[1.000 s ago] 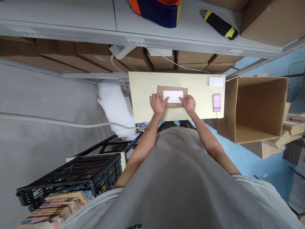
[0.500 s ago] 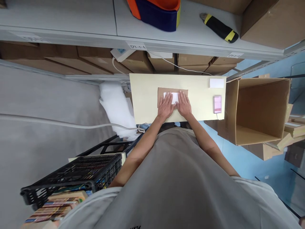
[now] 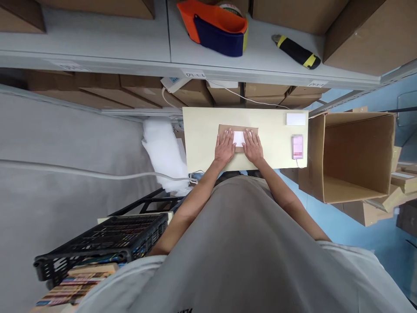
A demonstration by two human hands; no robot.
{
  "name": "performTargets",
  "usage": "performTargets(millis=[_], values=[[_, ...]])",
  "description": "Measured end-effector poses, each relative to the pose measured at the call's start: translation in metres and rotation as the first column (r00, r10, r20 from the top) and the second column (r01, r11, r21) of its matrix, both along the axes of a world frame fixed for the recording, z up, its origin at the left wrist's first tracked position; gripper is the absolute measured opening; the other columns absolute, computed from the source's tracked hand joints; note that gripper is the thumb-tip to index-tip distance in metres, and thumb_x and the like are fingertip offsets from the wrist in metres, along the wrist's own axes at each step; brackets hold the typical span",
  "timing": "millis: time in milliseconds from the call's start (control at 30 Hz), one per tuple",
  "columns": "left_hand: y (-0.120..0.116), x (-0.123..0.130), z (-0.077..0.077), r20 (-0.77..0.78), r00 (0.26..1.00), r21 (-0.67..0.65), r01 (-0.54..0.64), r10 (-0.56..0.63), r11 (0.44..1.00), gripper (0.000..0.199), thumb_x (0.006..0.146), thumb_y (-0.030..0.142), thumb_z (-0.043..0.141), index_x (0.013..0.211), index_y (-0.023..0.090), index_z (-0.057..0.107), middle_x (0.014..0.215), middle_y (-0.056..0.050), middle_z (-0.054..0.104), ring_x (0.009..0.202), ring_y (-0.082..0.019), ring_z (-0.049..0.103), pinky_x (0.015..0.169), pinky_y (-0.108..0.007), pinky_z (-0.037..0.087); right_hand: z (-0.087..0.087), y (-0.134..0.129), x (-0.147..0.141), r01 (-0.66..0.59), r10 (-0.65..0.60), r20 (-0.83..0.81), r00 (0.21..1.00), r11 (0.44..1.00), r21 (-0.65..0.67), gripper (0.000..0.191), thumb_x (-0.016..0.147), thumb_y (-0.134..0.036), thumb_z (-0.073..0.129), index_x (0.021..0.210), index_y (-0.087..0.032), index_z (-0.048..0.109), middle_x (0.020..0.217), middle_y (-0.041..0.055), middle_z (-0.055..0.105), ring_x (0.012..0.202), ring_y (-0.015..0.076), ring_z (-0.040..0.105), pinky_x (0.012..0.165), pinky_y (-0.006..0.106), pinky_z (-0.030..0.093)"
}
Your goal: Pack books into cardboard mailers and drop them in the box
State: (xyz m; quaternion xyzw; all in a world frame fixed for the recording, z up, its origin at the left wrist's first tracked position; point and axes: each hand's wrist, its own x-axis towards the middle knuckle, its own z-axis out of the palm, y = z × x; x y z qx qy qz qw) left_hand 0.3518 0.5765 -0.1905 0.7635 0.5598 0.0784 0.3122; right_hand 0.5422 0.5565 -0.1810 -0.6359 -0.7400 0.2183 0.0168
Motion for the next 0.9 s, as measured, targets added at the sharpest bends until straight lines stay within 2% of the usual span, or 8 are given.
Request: performTargets(millis=[133,300,400,500,633,733,833,900], values=[[0.001,-0.011,-0.002,-0.003,0.993,-0.022,-0.120,0.120,0.992,0.077,0.116,0.046,0.024,0.184,0.011,0.025,0.192,-0.013,0.019,0.182,-0.030,0.009,0.147,-0.060,-0.006,0.002,-0.003,0.014,0.110,-0.110,0.011,0.994,0.994,-0.003,0.069,0.121,-0.039,0.018,0.184,-0.013,0.026,0.193,0.0097,0.020,0.182,0.0312,0.013,0.148,0.061,0.010],[-0.001,-0.019,-0.001,0.085,0.977,-0.017,-0.196,0.197,0.980,0.071,0.114,0.050,0.036,0.179,0.020,0.043,0.193,-0.012,0.021,0.182,-0.033,0.000,0.145,-0.066,-0.006,0.003,-0.012,0.029,0.248,-0.249,-0.036,0.968,0.968,-0.041,0.067,0.120,-0.041,0.026,0.183,-0.020,0.031,0.195,0.0120,0.011,0.182,0.0345,0.009,0.145,0.069,0.013],[-0.013,-0.032,0.003,0.123,0.969,-0.026,-0.213,0.214,0.977,0.066,0.115,0.049,0.037,0.175,0.024,0.050,0.193,-0.011,0.019,0.182,-0.034,-0.001,0.145,-0.067,-0.002,0.000,-0.031,0.044,0.318,-0.323,-0.078,0.943,0.946,-0.065,0.070,0.120,-0.043,0.020,0.184,-0.016,0.027,0.194,0.0138,0.013,0.182,0.0330,0.010,0.145,0.065,0.021],[-0.032,-0.042,-0.001,0.163,0.933,-0.087,-0.310,0.320,0.947,0.075,0.115,0.056,0.036,0.181,0.020,0.037,0.193,-0.016,0.015,0.182,-0.034,0.006,0.146,-0.063,0.010,-0.010,-0.055,0.056,0.345,-0.365,-0.197,0.910,0.929,-0.131,0.078,0.119,-0.049,0.017,0.184,-0.007,0.020,0.192,0.0191,0.022,0.181,0.0314,0.019,0.145,0.058,0.027],[-0.050,-0.047,-0.012,0.192,0.832,-0.324,-0.447,0.521,0.834,0.114,0.103,0.077,0.058,0.186,0.017,0.008,0.191,-0.022,0.022,0.177,-0.035,0.029,0.143,-0.052,0.032,-0.020,-0.071,0.058,0.307,-0.403,-0.304,0.863,0.897,-0.317,0.093,0.114,-0.060,0.035,0.183,-0.002,0.015,0.186,0.0262,0.034,0.175,0.0328,0.038,0.143,0.053,0.036],[-0.050,-0.042,-0.010,0.176,0.883,-0.229,-0.394,0.436,0.890,0.129,0.094,0.077,0.071,0.186,0.013,0.008,0.191,-0.024,0.018,0.179,-0.038,0.021,0.145,-0.053,0.024,-0.012,-0.066,0.051,0.285,-0.349,-0.272,0.897,0.926,-0.249,0.104,0.109,-0.063,0.051,0.183,0.000,0.013,0.189,0.0271,0.023,0.178,0.0359,0.029,0.143,0.056,0.033],[-0.041,-0.025,0.000,0.154,0.972,-0.028,-0.173,0.175,0.984,0.100,0.106,0.062,0.055,0.184,0.009,0.022,0.192,-0.020,0.016,0.182,-0.035,0.007,0.147,-0.058,0.007,0.005,-0.049,0.036,0.173,-0.180,-0.198,0.963,0.983,-0.054,0.091,0.114,-0.057,0.046,0.183,-0.004,0.021,0.193,0.0198,0.012,0.182,0.0349,0.011,0.147,0.058,0.018],[-0.033,-0.008,0.005,0.149,0.989,0.003,0.002,-0.002,1.000,0.083,0.109,0.049,0.044,0.182,0.011,0.031,0.191,-0.016,0.022,0.182,-0.034,0.009,0.147,-0.061,0.003,0.013,-0.035,0.022,0.038,-0.040,-0.171,0.985,0.999,-0.014,0.075,0.118,-0.047,0.035,0.183,-0.011,0.029,0.193,0.0129,0.017,0.182,0.0303,0.011,0.148,0.056,0.014]])
